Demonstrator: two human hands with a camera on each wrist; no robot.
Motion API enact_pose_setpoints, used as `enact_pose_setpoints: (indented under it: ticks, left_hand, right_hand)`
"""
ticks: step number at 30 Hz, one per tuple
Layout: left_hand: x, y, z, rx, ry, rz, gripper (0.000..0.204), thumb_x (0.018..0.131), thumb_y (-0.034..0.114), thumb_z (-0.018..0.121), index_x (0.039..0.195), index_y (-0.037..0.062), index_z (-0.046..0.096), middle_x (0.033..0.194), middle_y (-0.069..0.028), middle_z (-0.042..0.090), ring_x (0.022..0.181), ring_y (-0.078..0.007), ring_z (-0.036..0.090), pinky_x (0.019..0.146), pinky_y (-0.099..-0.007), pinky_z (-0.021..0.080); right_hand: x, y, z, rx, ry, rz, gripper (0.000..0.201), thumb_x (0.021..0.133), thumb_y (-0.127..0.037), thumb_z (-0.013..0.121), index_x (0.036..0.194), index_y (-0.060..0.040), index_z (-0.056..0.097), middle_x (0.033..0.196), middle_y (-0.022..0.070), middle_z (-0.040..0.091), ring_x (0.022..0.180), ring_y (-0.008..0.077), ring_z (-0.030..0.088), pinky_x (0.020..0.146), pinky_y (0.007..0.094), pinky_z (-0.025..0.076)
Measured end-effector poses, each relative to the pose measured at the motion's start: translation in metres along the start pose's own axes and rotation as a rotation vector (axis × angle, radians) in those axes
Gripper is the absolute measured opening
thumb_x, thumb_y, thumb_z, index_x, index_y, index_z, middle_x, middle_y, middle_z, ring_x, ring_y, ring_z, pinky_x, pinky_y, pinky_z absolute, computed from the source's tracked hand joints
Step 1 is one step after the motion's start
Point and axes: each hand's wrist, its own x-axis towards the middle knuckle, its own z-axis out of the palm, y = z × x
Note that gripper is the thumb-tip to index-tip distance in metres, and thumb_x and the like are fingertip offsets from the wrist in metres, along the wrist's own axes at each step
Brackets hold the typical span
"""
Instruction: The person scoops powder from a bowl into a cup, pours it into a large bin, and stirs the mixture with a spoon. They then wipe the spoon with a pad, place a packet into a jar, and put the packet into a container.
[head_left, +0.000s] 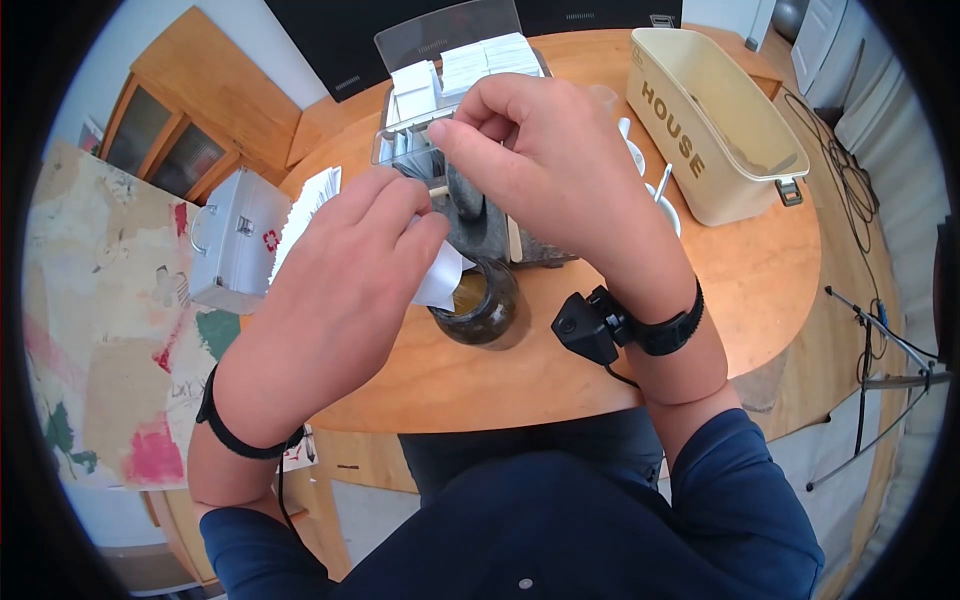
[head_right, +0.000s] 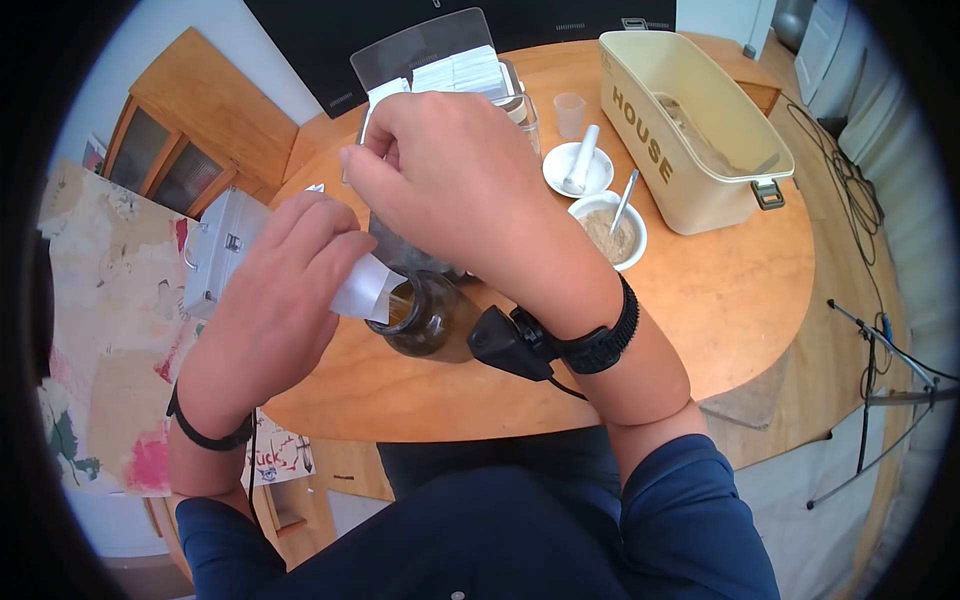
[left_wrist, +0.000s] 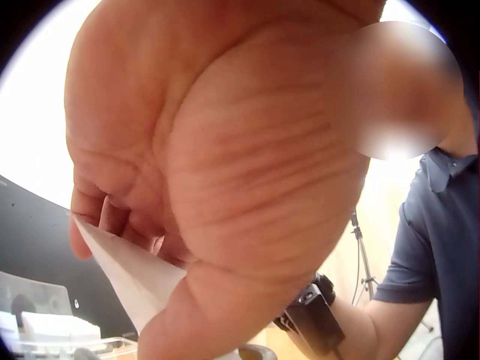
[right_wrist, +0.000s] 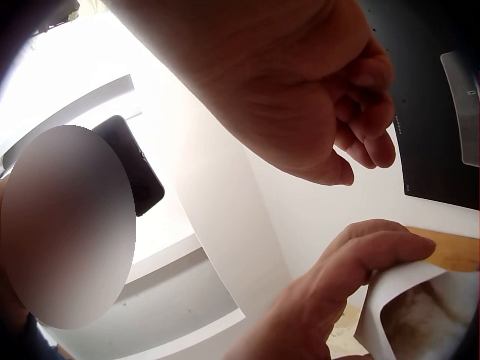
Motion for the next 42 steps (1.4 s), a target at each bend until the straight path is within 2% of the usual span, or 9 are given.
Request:
enact_pose_setpoints:
  ticks: [6, 9, 11, 15, 23, 33, 38, 42]
  left_hand:
    - [0.005, 0.008, -0.005, 0.041, -0.012, -0.017, 0.05, 0.061, -0.013, 0.066, 0.109, 0.0001, 0.058, 0.111, -0.0152, 0.056, 0.114, -0.0358, 0.053, 0.1, -0.0421, 0.046]
    - [0.006, 0.008, -0.008, 0.053, -0.047, -0.029, 0.048, 0.061, -0.013, 0.065, 0.107, -0.0004, 0.059, 0.11, -0.0153, 0.057, 0.114, -0.0352, 0.053, 0.099, -0.0419, 0.046]
    - [0.008, 0.009, -0.012, 0.091, -0.139, -0.053, 0.045, 0.063, -0.012, 0.065, 0.106, -0.0009, 0.06, 0.109, -0.0151, 0.057, 0.111, -0.0347, 0.053, 0.097, -0.0416, 0.047]
    - [0.01, 0.013, -0.014, 0.106, -0.162, -0.054, 0.043, 0.064, -0.01, 0.065, 0.106, -0.0015, 0.059, 0.108, -0.015, 0.057, 0.108, -0.0347, 0.053, 0.096, -0.0415, 0.047]
    - [0.008, 0.012, -0.016, 0.064, -0.074, -0.038, 0.043, 0.067, -0.007, 0.068, 0.108, -0.0002, 0.06, 0.107, -0.0142, 0.057, 0.108, -0.0344, 0.053, 0.095, -0.0406, 0.048]
    - [0.001, 0.013, -0.016, 0.08, -0.1, -0.082, 0.048, 0.067, -0.003, 0.076, 0.111, 0.0026, 0.06, 0.11, -0.0129, 0.058, 0.109, -0.0343, 0.055, 0.097, -0.0419, 0.047]
    - [-0.008, 0.001, -0.011, 0.016, 0.019, -0.127, 0.057, 0.067, -0.001, 0.079, 0.12, 0.0031, 0.057, 0.117, -0.0157, 0.058, 0.111, -0.0368, 0.055, 0.097, -0.0415, 0.047]
    - [-0.021, -0.014, 0.005, -0.062, 0.103, -0.19, 0.067, 0.067, 0.002, 0.082, 0.128, 0.0047, 0.053, 0.119, -0.0159, 0.057, 0.113, -0.0347, 0.056, 0.094, -0.0402, 0.048]
  right_hand:
    - [0.0, 0.001, -0.001, -0.018, 0.028, -0.009, 0.028, 0.087, -0.027, 0.072, 0.084, 0.0011, 0.071, 0.065, 0.0077, 0.067, 0.059, 0.0126, 0.063, 0.057, 0.0265, 0.049]
    - [0.0, 0.0, -0.003, -0.026, 0.03, -0.007, 0.028, 0.087, -0.027, 0.072, 0.084, 0.0011, 0.071, 0.065, 0.0076, 0.067, 0.059, 0.0129, 0.063, 0.058, 0.0266, 0.049]
    - [0.0, -0.001, -0.003, -0.024, 0.028, -0.009, 0.028, 0.087, -0.027, 0.072, 0.084, 0.0011, 0.071, 0.065, 0.0077, 0.067, 0.059, 0.0131, 0.063, 0.058, 0.0267, 0.049]
    - [0.0, -0.001, -0.003, -0.031, 0.026, -0.014, 0.029, 0.087, -0.027, 0.072, 0.083, 0.001, 0.071, 0.065, 0.008, 0.067, 0.059, 0.0136, 0.063, 0.058, 0.0268, 0.049]
    - [0.0, -0.001, -0.007, -0.046, 0.017, -0.018, 0.03, 0.087, -0.028, 0.072, 0.083, 0.0011, 0.071, 0.065, 0.0082, 0.067, 0.059, 0.0142, 0.063, 0.058, 0.0273, 0.049]
    - [0.0, -0.001, -0.007, -0.052, 0.025, -0.013, 0.03, 0.086, -0.028, 0.072, 0.083, 0.0012, 0.071, 0.065, 0.0089, 0.068, 0.059, 0.0152, 0.064, 0.058, 0.0281, 0.049]
    - [0.0, -0.002, -0.008, -0.032, 0.014, -0.004, 0.029, 0.087, -0.026, 0.071, 0.084, 0.0019, 0.071, 0.066, 0.0091, 0.068, 0.059, 0.0152, 0.063, 0.058, 0.028, 0.049]
    - [0.002, 0.005, -0.005, 0.031, -0.033, 0.062, 0.027, 0.088, -0.023, 0.069, 0.084, 0.0032, 0.07, 0.066, 0.0089, 0.066, 0.058, 0.0158, 0.06, 0.057, 0.03, 0.048]
